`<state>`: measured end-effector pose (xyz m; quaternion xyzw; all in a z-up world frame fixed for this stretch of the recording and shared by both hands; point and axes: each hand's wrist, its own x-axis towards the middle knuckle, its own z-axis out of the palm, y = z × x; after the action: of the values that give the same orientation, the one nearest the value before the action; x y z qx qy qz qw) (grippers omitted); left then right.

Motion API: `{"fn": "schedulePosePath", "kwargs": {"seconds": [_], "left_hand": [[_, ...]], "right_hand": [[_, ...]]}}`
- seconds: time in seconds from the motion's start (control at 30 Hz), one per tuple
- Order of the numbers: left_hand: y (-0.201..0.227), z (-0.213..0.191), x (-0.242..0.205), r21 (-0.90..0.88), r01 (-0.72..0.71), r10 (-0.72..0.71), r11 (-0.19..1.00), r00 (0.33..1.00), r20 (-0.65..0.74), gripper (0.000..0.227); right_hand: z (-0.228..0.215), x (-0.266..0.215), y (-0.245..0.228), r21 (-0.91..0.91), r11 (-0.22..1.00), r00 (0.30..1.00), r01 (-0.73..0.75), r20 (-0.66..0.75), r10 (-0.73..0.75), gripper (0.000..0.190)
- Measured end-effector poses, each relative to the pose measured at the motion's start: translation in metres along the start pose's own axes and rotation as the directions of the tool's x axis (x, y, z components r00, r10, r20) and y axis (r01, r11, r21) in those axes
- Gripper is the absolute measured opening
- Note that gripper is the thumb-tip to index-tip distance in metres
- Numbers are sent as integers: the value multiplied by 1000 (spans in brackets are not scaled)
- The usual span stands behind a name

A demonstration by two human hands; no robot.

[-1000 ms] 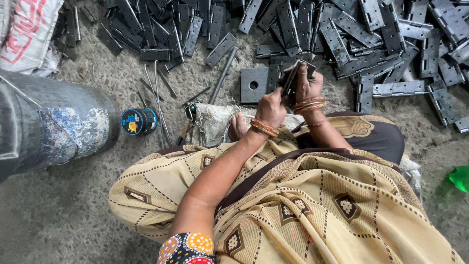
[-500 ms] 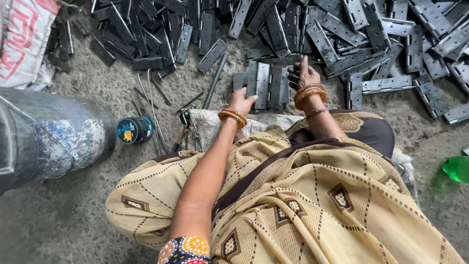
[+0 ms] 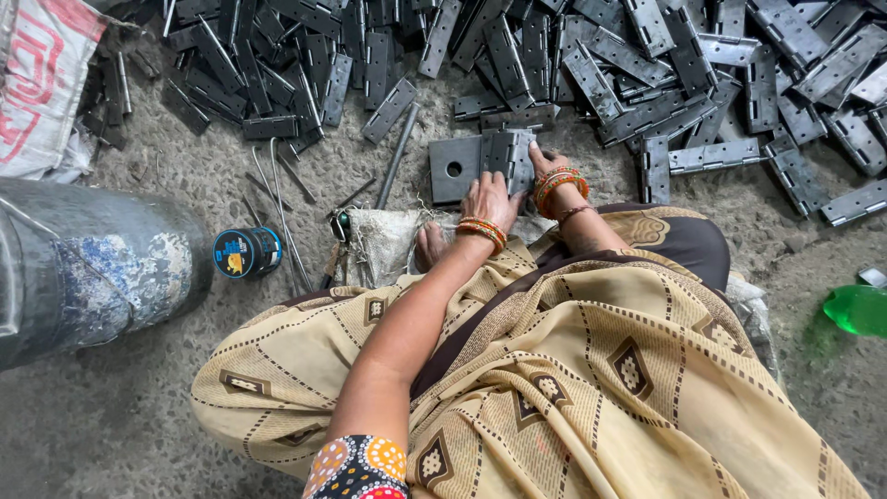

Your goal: The person sits on the floor and assembles metal hinges by placing them on a metal block, inserting a pin, and striking it with a hammer. The person repeatedly picks up hinge parts, aligns them, and uses a hammer to secure the pin, then sets the finished hinge aside.

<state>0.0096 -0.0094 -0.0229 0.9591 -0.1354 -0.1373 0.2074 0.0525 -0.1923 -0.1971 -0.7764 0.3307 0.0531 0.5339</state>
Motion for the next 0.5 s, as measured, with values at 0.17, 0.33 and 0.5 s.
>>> {"fn": "schedulePosePath", "kwargs": {"seconds": [0.17,0.33,0.5], "left_hand": [[-15,3,12,-111,42,-53,993,994,-98,62],[-20,17,20,-108,123,-135,987,983,-122,82],[-17,31,38,-175,237,-245,956,969,-25,91]], "right_hand": [[-2,-3,-9,20,993,992,-118,49,117,75],[6,-11,-10,-42,994,994,96,65,-93,66],[2,-25,-18,87,994,996,64,53,-69,64]]}}
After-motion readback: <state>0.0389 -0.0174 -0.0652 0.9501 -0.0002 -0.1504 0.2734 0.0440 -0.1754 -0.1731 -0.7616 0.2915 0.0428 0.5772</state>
